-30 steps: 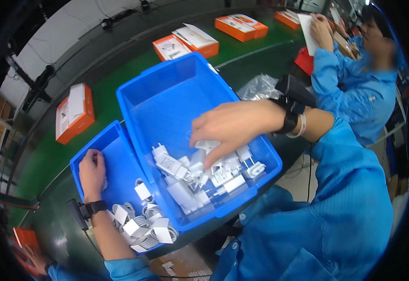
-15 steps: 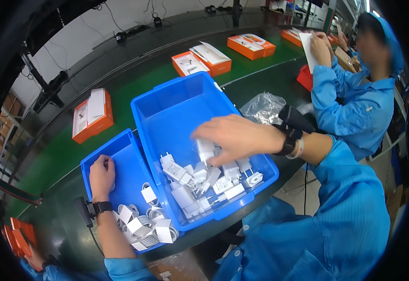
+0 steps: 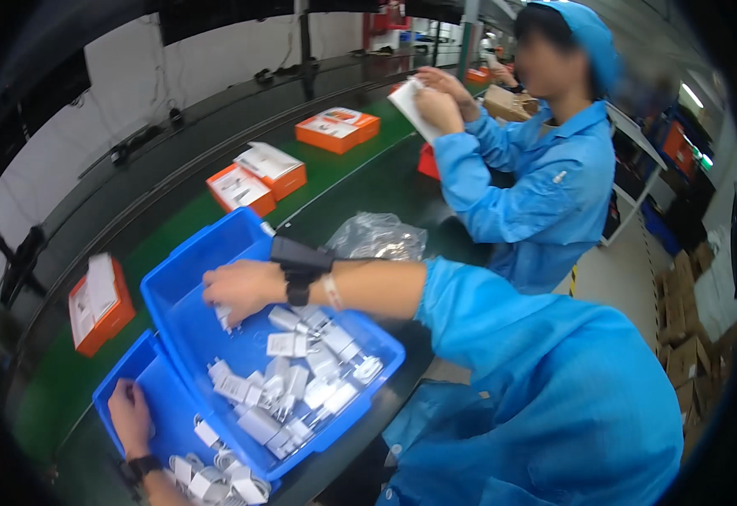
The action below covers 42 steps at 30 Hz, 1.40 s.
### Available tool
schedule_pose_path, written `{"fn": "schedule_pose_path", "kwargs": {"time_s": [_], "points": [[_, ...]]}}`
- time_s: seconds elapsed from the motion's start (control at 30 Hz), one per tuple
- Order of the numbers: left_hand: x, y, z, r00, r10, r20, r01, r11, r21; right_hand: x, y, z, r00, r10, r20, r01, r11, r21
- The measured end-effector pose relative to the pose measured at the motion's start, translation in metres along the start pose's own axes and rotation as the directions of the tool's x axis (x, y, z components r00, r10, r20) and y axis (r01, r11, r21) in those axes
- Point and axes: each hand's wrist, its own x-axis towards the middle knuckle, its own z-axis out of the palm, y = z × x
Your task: The person is packing power adapters and USB cables into product boxes on an assembly line belt.
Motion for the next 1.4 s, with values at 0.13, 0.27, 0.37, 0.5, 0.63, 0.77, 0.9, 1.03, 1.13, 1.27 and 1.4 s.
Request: {"fn": "schedule_pose_path", "kwargs": {"time_s": [0.13,0.27,0.37,0.5,0.63,0.77,0.9,1.03,1.13,1.27,1.4], "points": [[0.005,0.007,0.006,1.0,-0.004,-0.015,0.004,1.0,-0.004,-0.002,0.005,0.001,0.988,0.15,0.041,-0.151,0.988,0.032],[0.005,0.021,0.0,0.996,-0.077,0.034,0.078,0.997,-0.01,0.001,0.013,0.009,0.987,0.155,0.037,-0.155,0.988,-0.003],[0.003,0.014,0.001,0.998,-0.056,0.023,0.057,0.997,-0.046,0.002,0.01,0.007,0.98,0.194,0.049,-0.192,0.981,-0.025],[0.001,0.013,-0.002,0.999,-0.042,0.025,0.042,0.999,0.004,0.002,0.002,0.001,0.978,0.201,0.06,-0.201,0.979,-0.006],[-0.001,0.011,0.005,1.0,-0.023,0.002,0.023,1.0,0.015,0.009,0.01,0.006,0.964,0.218,0.153,-0.227,0.973,0.045],[-0.002,0.031,0.001,0.998,-0.015,0.067,0.007,0.993,0.114,0.013,0.011,-0.011,0.976,0.138,0.171,-0.154,0.984,0.085],[0.0,0.034,0.008,0.998,0.055,0.037,-0.059,0.99,0.124,0.022,0.011,-0.027,0.928,0.144,0.344,-0.158,0.987,0.012],[-0.002,0.032,0.008,0.997,0.059,0.049,-0.067,0.985,0.159,0.061,0.022,-0.042,0.967,-0.018,0.253,0.036,0.997,-0.067],[-0.007,0.019,0.015,0.996,0.089,-0.008,-0.087,0.983,0.16,0.125,0.015,-0.07,0.966,-0.231,0.116,0.241,0.966,-0.089],[0.003,0.032,0.024,0.989,0.148,-0.009,-0.145,0.981,0.129,0.186,-0.007,-0.132,0.954,-0.236,0.185,0.273,0.939,-0.211],[0.001,0.031,0.02,0.995,0.091,0.041,-0.097,0.972,0.215,0.273,-0.005,-0.112,0.986,-0.09,0.138,0.1,0.993,-0.065]]}}
